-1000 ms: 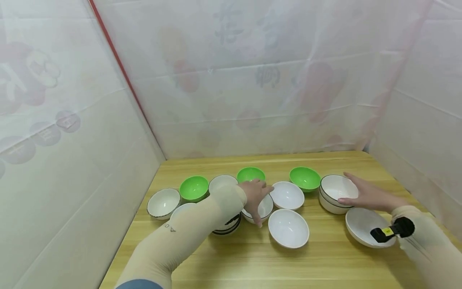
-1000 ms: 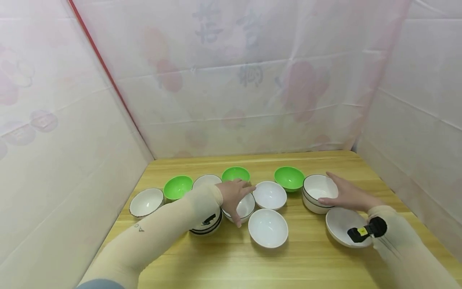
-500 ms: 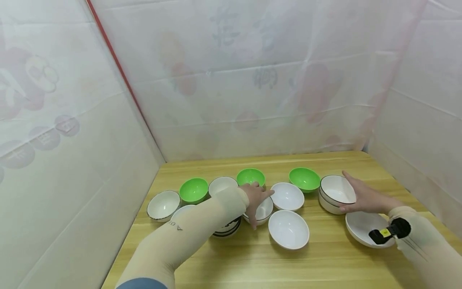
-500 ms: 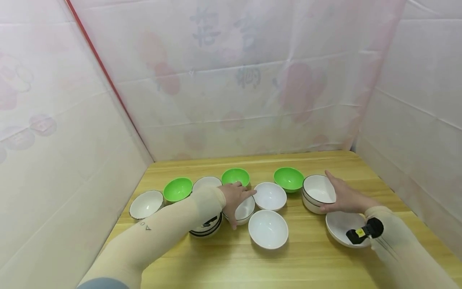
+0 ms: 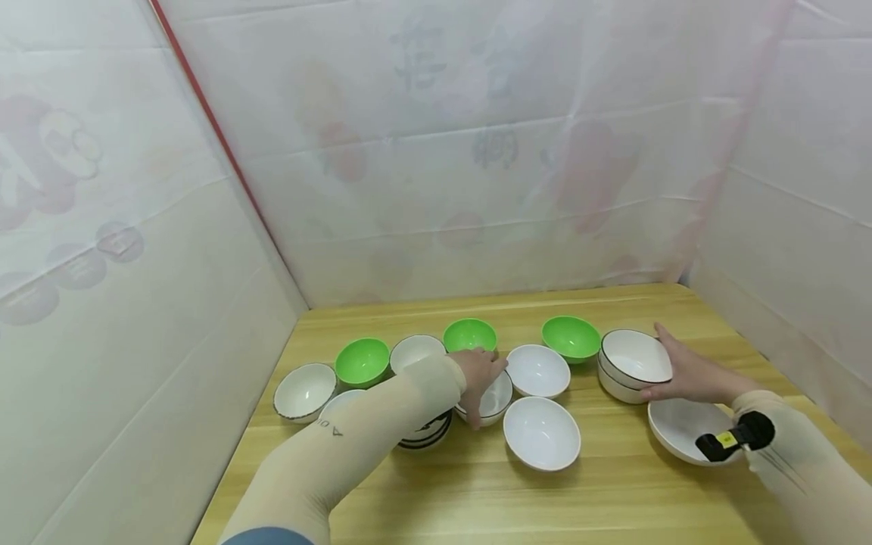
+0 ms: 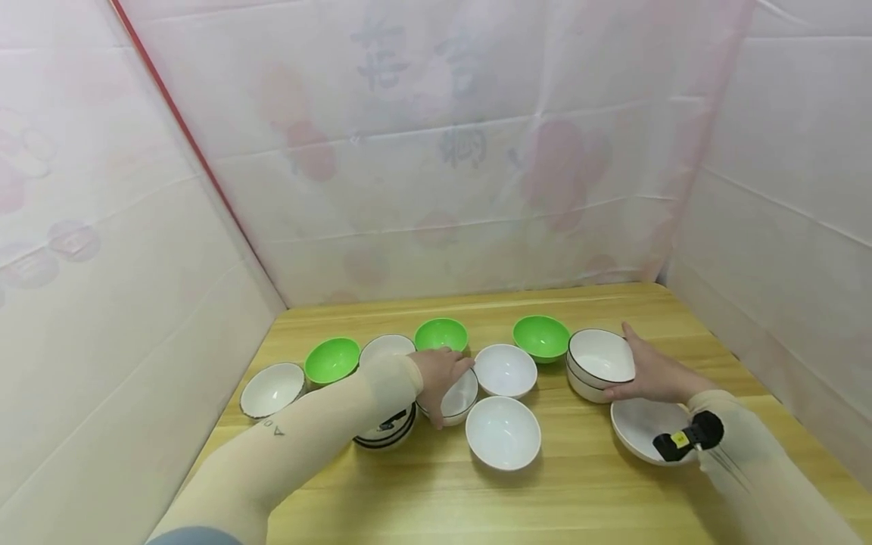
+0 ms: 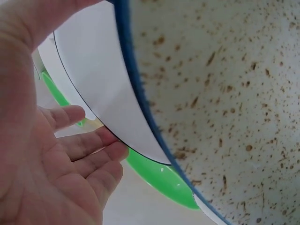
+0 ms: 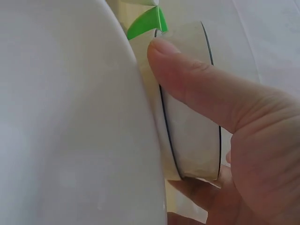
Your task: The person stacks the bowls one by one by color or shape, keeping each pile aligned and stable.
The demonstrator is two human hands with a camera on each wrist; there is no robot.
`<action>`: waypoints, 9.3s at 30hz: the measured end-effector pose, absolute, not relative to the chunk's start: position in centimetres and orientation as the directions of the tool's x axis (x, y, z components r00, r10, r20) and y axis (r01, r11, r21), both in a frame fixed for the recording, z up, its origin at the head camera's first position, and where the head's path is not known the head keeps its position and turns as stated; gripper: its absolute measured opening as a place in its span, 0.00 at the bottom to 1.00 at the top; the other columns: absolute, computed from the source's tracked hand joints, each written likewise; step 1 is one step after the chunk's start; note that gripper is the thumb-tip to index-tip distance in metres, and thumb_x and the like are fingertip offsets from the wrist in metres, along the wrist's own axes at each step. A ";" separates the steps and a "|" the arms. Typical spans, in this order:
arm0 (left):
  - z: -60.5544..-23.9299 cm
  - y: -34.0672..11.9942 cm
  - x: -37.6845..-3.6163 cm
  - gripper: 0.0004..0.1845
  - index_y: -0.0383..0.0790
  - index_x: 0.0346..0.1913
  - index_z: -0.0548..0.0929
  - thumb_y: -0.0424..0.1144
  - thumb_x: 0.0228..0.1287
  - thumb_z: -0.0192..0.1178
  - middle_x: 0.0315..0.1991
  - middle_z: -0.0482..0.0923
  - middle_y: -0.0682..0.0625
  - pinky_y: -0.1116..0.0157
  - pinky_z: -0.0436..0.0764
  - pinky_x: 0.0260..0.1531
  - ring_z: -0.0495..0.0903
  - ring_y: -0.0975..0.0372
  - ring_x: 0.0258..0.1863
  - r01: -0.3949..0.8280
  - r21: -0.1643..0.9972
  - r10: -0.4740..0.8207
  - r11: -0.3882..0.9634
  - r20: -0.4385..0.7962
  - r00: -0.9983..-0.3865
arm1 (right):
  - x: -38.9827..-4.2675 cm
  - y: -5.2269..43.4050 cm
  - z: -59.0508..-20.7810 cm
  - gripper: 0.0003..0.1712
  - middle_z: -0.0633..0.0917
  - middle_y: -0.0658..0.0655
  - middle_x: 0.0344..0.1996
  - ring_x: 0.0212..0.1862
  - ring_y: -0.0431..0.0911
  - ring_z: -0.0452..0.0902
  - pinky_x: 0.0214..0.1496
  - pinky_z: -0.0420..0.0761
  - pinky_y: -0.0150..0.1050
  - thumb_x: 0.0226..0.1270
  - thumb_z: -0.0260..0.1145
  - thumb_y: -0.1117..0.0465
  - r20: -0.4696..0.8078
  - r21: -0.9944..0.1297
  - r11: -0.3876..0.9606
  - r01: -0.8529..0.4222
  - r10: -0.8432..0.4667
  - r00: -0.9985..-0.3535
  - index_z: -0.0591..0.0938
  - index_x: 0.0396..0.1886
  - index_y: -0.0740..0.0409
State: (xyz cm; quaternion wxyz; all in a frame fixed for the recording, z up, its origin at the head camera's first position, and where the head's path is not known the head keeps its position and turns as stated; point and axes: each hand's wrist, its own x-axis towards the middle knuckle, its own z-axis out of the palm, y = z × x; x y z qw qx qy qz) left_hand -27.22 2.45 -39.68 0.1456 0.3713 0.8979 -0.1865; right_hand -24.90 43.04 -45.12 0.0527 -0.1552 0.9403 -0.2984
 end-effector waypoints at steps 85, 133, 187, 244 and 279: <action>-38.6 23.9 -25.8 0.44 0.60 0.54 0.72 0.82 0.34 0.59 0.50 0.62 0.65 0.75 0.68 0.49 0.63 0.73 0.52 0.714 0.113 0.682 0.691 0.224 -0.696 | -22.4 44.6 -44.5 0.51 0.64 0.70 0.62 0.58 0.59 0.65 0.45 0.75 0.34 0.61 0.70 0.52 -0.031 -0.635 0.742 -0.216 -0.304 -0.952 0.49 0.71 0.66; -42.0 24.6 -27.7 0.41 0.62 0.54 0.75 0.80 0.36 0.60 0.67 0.58 0.62 0.73 0.64 0.60 0.54 0.70 0.68 0.639 0.213 0.647 0.739 0.037 -0.762 | -22.3 45.2 -44.9 0.51 0.75 0.65 0.58 0.56 0.58 0.71 0.45 0.77 0.39 0.58 0.73 0.50 0.037 -0.546 0.789 -0.283 -0.315 -0.948 0.57 0.72 0.65; -35.3 6.2 -19.8 0.27 0.39 0.59 0.74 0.53 0.65 0.60 0.54 0.77 0.50 0.69 0.74 0.54 0.75 0.63 0.53 0.696 0.466 0.622 0.547 0.331 -0.710 | -18.5 31.3 -40.5 0.11 0.79 0.43 0.20 0.21 0.38 0.75 0.21 0.76 0.34 0.67 0.64 0.47 0.128 -0.576 0.742 -0.343 -0.333 -0.934 0.79 0.31 0.49; -48.8 2.1 -16.2 0.24 0.29 0.60 0.63 0.48 0.75 0.45 0.28 0.75 0.43 0.62 0.78 0.20 0.75 0.58 0.18 -0.127 0.985 0.267 0.117 -0.155 -0.951 | -20.1 26.3 -46.5 0.11 0.82 0.56 0.21 0.22 0.46 0.79 0.23 0.77 0.35 0.70 0.62 0.55 0.074 -0.783 0.617 -0.073 -0.023 -0.997 0.76 0.33 0.59; -42.7 0.5 -22.0 0.66 0.40 0.70 0.64 0.82 0.29 0.61 0.66 0.68 0.49 0.42 0.55 0.66 0.59 0.52 0.70 0.645 -0.023 0.644 0.764 -0.041 -0.764 | -22.3 28.1 -49.0 0.44 0.79 0.65 0.38 0.31 0.49 0.80 0.33 0.83 0.41 0.72 0.49 0.37 -0.248 -0.915 0.323 0.244 0.029 -0.968 0.50 0.69 0.66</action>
